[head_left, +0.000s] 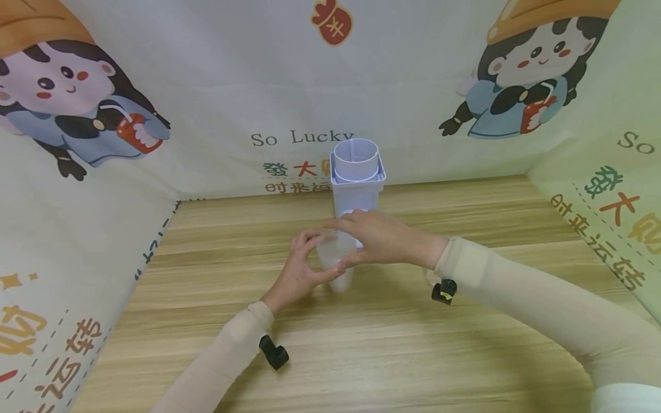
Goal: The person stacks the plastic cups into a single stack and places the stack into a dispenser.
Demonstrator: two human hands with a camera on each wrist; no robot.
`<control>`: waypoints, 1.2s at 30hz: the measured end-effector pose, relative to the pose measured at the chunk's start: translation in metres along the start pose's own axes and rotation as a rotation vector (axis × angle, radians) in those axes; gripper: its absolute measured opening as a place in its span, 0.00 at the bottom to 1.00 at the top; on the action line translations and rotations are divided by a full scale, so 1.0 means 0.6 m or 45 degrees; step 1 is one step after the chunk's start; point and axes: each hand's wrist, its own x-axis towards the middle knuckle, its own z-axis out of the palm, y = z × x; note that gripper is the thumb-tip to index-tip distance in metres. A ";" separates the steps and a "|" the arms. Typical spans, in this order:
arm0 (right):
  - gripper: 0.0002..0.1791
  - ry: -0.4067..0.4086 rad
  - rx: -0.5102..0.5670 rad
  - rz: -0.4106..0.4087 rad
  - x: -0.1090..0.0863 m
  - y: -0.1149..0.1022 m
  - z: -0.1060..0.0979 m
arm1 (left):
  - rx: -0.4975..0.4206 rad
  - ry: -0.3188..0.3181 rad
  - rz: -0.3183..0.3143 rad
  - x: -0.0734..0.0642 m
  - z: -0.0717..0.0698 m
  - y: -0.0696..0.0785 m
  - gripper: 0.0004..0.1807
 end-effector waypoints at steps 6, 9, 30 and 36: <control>0.44 0.039 0.049 0.008 -0.014 0.009 -0.009 | 0.012 0.005 -0.004 -0.002 -0.001 0.003 0.36; 0.43 0.060 0.049 0.016 -0.024 0.017 -0.016 | 0.022 0.012 -0.009 -0.001 -0.001 0.003 0.36; 0.44 0.038 0.092 0.316 -0.173 0.118 -0.024 | 0.035 0.007 -0.061 -0.001 0.002 0.003 0.38; 0.45 0.024 0.073 0.342 -0.209 0.128 -0.027 | 0.033 0.003 -0.064 0.000 0.000 0.002 0.38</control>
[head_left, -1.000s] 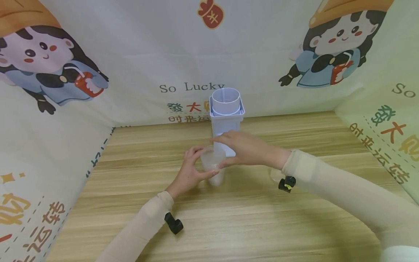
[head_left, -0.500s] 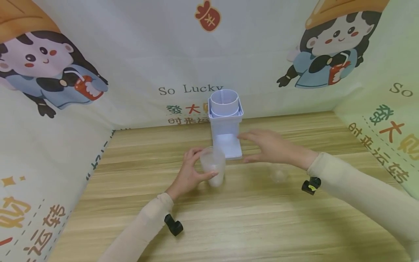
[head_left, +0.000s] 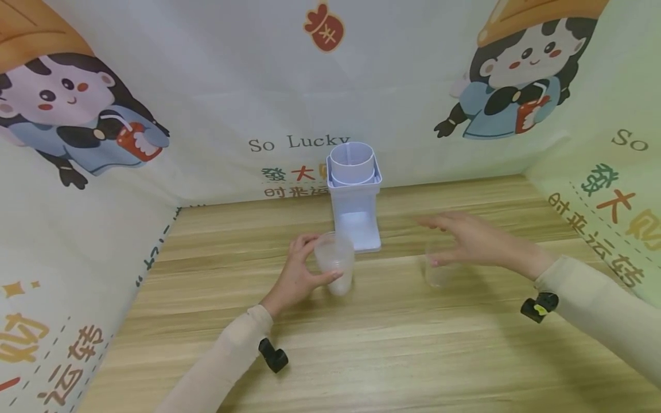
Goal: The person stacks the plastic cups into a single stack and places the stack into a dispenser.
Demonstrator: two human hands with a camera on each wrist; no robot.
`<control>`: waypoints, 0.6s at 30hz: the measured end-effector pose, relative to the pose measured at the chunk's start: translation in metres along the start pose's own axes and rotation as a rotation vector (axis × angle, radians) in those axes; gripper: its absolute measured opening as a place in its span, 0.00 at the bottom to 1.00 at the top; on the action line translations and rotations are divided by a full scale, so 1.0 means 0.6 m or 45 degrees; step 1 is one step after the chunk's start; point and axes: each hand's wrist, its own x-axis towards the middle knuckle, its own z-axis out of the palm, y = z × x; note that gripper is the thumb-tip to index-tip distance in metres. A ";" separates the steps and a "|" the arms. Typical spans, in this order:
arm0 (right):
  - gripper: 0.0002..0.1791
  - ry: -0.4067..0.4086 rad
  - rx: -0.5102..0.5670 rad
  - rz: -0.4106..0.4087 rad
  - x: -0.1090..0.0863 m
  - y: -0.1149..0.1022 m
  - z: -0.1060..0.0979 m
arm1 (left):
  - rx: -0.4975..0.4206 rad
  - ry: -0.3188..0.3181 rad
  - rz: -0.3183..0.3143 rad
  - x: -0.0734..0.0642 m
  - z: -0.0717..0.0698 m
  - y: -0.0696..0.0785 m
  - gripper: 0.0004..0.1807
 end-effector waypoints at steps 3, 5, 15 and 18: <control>0.45 -0.007 -0.029 -0.003 -0.014 0.006 0.000 | 0.001 0.000 0.000 0.000 0.000 -0.002 0.38; 0.46 -0.010 -0.052 -0.005 -0.022 0.007 -0.001 | 0.004 0.002 0.003 0.000 0.000 -0.002 0.38; 0.46 -0.004 -0.084 -0.007 -0.036 0.013 0.000 | 0.001 0.004 0.004 -0.001 -0.001 0.000 0.37; 0.45 0.006 -0.088 -0.013 -0.037 0.015 0.002 | 0.000 0.005 0.004 -0.001 0.000 0.001 0.37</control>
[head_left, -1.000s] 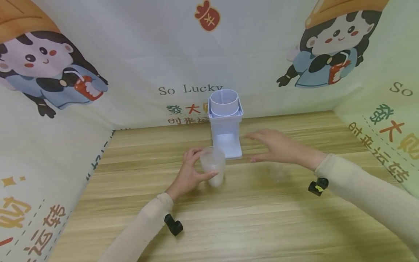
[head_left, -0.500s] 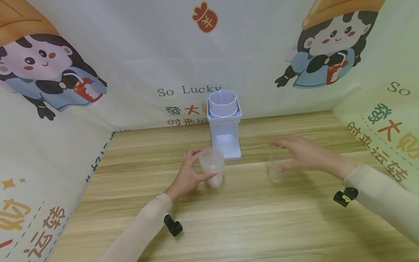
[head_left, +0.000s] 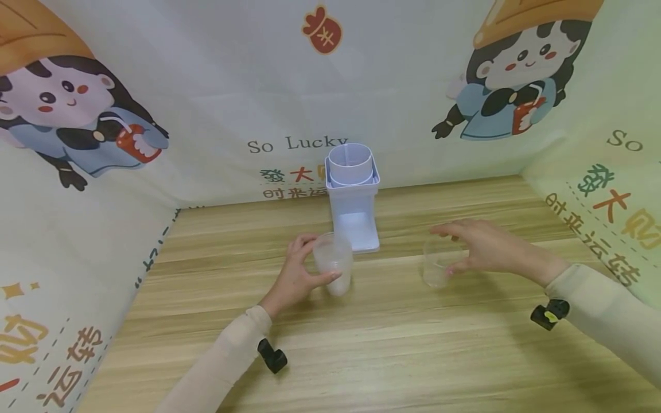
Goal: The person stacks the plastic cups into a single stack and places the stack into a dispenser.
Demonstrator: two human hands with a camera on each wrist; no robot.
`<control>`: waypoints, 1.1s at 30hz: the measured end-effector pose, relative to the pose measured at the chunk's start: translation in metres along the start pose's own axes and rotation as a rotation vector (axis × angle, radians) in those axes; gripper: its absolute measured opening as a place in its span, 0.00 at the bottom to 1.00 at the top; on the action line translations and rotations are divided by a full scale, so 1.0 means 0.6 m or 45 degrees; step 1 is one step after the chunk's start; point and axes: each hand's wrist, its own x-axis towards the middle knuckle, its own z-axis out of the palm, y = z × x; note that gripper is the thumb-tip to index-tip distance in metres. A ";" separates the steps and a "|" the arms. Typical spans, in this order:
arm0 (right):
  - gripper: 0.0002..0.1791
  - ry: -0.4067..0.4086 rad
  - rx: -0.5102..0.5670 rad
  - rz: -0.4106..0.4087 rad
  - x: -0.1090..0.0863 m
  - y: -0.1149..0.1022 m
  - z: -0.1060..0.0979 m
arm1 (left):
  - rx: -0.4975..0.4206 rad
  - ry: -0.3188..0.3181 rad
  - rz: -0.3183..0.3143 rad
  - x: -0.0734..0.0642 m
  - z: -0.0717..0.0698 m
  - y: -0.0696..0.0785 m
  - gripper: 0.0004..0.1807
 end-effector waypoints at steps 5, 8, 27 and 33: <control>0.43 -0.006 0.006 -0.003 0.003 -0.001 0.001 | 0.004 0.008 0.005 0.001 0.002 -0.005 0.38; 0.42 -0.008 0.008 -0.001 0.005 -0.003 0.001 | 0.002 0.016 0.014 0.000 0.003 -0.006 0.37; 0.42 0.022 0.112 -0.032 0.046 -0.037 -0.026 | -0.004 0.021 0.022 0.001 -0.001 -0.003 0.36; 0.42 0.021 0.138 -0.072 0.066 -0.055 -0.018 | 0.003 0.018 0.021 -0.001 -0.001 0.000 0.37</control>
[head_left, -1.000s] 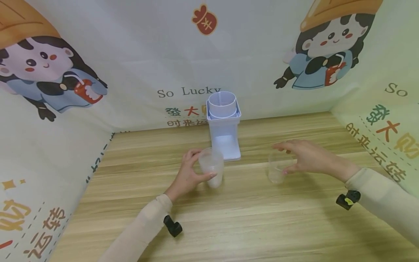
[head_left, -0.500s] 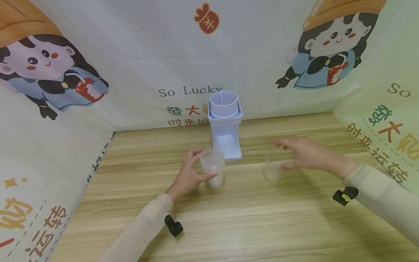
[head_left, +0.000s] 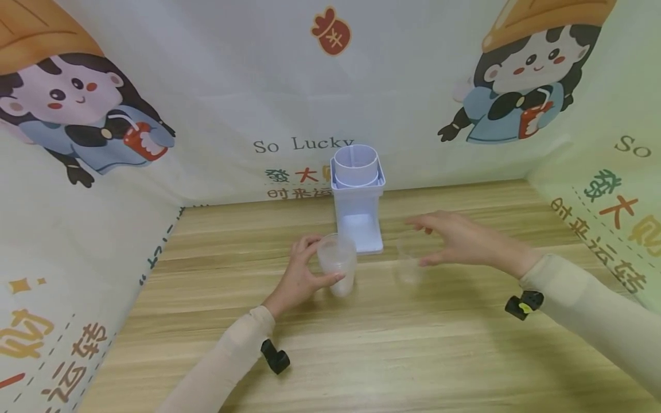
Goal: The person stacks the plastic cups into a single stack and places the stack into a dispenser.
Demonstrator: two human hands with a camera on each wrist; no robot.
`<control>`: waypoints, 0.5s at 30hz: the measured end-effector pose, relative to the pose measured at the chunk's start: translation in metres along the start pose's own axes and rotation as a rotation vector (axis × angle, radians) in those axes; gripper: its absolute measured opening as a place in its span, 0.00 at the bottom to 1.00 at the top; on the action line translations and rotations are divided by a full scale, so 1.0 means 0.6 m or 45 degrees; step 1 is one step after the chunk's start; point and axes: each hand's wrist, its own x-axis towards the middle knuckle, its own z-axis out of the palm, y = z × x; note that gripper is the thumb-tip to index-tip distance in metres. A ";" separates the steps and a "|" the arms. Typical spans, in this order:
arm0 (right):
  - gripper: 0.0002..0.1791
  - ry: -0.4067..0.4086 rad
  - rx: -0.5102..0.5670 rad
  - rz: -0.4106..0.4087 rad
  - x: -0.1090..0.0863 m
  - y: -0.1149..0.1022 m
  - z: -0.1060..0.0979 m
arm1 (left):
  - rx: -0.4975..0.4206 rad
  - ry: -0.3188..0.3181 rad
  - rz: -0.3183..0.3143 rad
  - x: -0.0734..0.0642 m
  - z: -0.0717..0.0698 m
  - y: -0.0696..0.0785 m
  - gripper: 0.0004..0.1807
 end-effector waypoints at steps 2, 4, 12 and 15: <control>0.42 -0.005 0.014 -0.007 0.006 -0.003 0.006 | 0.008 0.000 -0.002 0.000 0.001 -0.001 0.37; 0.42 -0.002 0.020 -0.020 0.013 -0.005 0.012 | 0.011 -0.001 -0.001 -0.001 0.001 0.000 0.37; 0.43 0.019 0.068 -0.058 0.040 -0.027 0.028 | 0.005 -0.001 0.003 0.000 0.000 0.000 0.36; 0.43 0.020 0.080 -0.070 0.047 -0.036 0.030 | 0.002 -0.002 0.000 0.000 0.000 -0.001 0.36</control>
